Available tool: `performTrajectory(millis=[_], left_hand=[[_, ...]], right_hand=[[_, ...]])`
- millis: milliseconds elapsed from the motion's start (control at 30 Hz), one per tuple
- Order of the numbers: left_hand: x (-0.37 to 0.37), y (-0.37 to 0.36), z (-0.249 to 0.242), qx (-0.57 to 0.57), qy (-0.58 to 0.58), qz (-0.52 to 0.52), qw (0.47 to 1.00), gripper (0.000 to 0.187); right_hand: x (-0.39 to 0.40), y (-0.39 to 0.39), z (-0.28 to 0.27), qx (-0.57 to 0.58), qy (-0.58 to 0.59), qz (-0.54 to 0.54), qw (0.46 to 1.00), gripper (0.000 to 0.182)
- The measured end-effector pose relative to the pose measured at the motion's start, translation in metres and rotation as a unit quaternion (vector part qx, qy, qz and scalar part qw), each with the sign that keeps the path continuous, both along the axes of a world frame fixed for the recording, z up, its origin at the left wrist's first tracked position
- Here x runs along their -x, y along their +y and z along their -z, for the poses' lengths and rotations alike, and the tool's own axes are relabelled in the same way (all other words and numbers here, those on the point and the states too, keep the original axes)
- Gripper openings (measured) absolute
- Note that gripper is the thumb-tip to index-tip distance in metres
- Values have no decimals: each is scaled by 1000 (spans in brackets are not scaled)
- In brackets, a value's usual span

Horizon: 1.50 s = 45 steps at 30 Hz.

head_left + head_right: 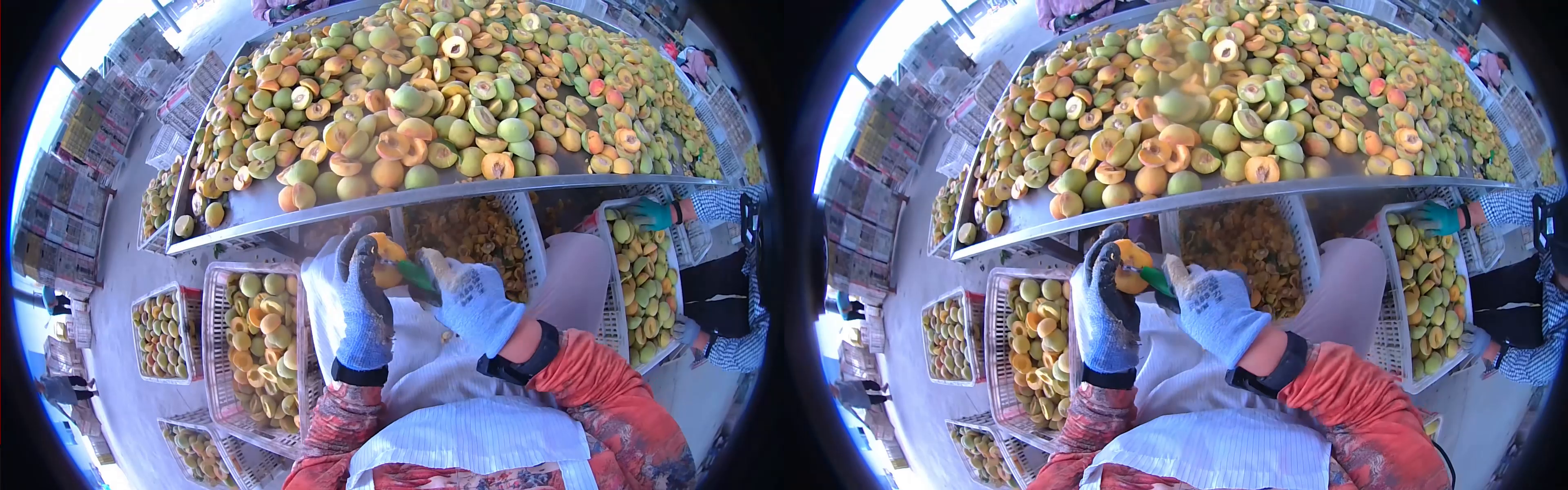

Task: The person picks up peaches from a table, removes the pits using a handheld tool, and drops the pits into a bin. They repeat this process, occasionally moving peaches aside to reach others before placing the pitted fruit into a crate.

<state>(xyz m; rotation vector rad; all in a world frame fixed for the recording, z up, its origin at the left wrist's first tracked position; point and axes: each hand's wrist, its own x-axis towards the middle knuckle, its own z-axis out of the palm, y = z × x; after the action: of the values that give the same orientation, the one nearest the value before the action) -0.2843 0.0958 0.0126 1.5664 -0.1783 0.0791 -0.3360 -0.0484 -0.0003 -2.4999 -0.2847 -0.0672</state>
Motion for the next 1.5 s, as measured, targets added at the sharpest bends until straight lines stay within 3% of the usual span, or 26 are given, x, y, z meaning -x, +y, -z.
performTrajectory(millis=[67,200,267,333,400,433,467,500,600,667,733,800,833,867,900,933,1000,1033,1067,1100,1133,1233,1267,1333,1433,1500], left_hand=[[-1,-13,3,0,23,-87,996,34],[2,-7,-1,-77,35,-63,994,33],[2,-6,-13,-89,31,-47,994,31],[2,-5,-26,-43,159,32,986,28],[2,-4,-24,-38,207,43,977,27],[-2,-1,-9,-70,133,29,988,26],[-2,1,2,-102,62,15,993,27],[3,-2,-22,-90,151,28,984,27],[-6,-4,-9,-15,142,60,988,26],[-6,-11,-21,-86,259,73,959,25],[-6,-19,-19,-73,150,84,982,26],[-7,-22,-23,-58,136,97,984,28],[-10,-26,-23,-29,98,110,989,31],[-12,-27,-22,-1,59,123,991,35],[-25,-20,20,-60,-173,108,977,39],[-43,-9,85,216,40,165,962,43],[-23,-19,24,216,85,21,972,48],[-40,7,50,-60,51,-27,997,51],[-37,26,22,253,267,40,929,52],[-37,53,22,215,245,-1,945,52],[-30,85,23,140,219,-57,964,51],[-11,218,72,-141,149,-208,956,24],[1,234,65,-246,237,-180,923,36],[-9,236,60,-422,115,-211,874,43],[-74,157,37,-253,11,-163,954,37],[-127,101,27,-378,35,-121,917,47]], right_hand=[[3,6,-3,99,-12,44,994,37],[1,-1,-6,-181,137,-26,973,40],[-1,-6,-20,-395,391,-11,832,40],[-4,-8,-6,-346,395,-28,850,36],[-2,-7,29,-107,57,-88,989,32],[-5,-7,11,-109,55,-86,989,32],[-7,-10,-11,-246,255,-74,932,33],[-8,-11,-24,-367,440,-59,818,34],[-9,-15,-14,-312,347,-84,881,36],[-4,-20,9,-230,266,-88,932,38],[-5,-29,3,-141,183,-86,969,39],[-3,-39,-14,-449,471,-67,756,36],[-2,-43,-16,-510,497,-68,699,36],[0,-44,-21,-510,496,-70,699,36],[3,-46,-28,-568,461,-88,676,37],[4,-49,-36,-622,424,-108,649,38],[4,-62,-36,-626,388,-47,674,43],[6,-73,-24,-636,374,-36,674,44],[6,-87,-9,-644,361,-26,675,45],[3,-98,27,-283,263,18,922,44],[4,-106,56,130,112,63,983,43],[7,-115,65,105,178,140,968,38],[7,-111,66,99,179,136,969,38],[1,-104,60,82,194,124,970,38],[-5,-99,51,80,178,128,972,37],[0,-101,43,34,109,139,984,38]])
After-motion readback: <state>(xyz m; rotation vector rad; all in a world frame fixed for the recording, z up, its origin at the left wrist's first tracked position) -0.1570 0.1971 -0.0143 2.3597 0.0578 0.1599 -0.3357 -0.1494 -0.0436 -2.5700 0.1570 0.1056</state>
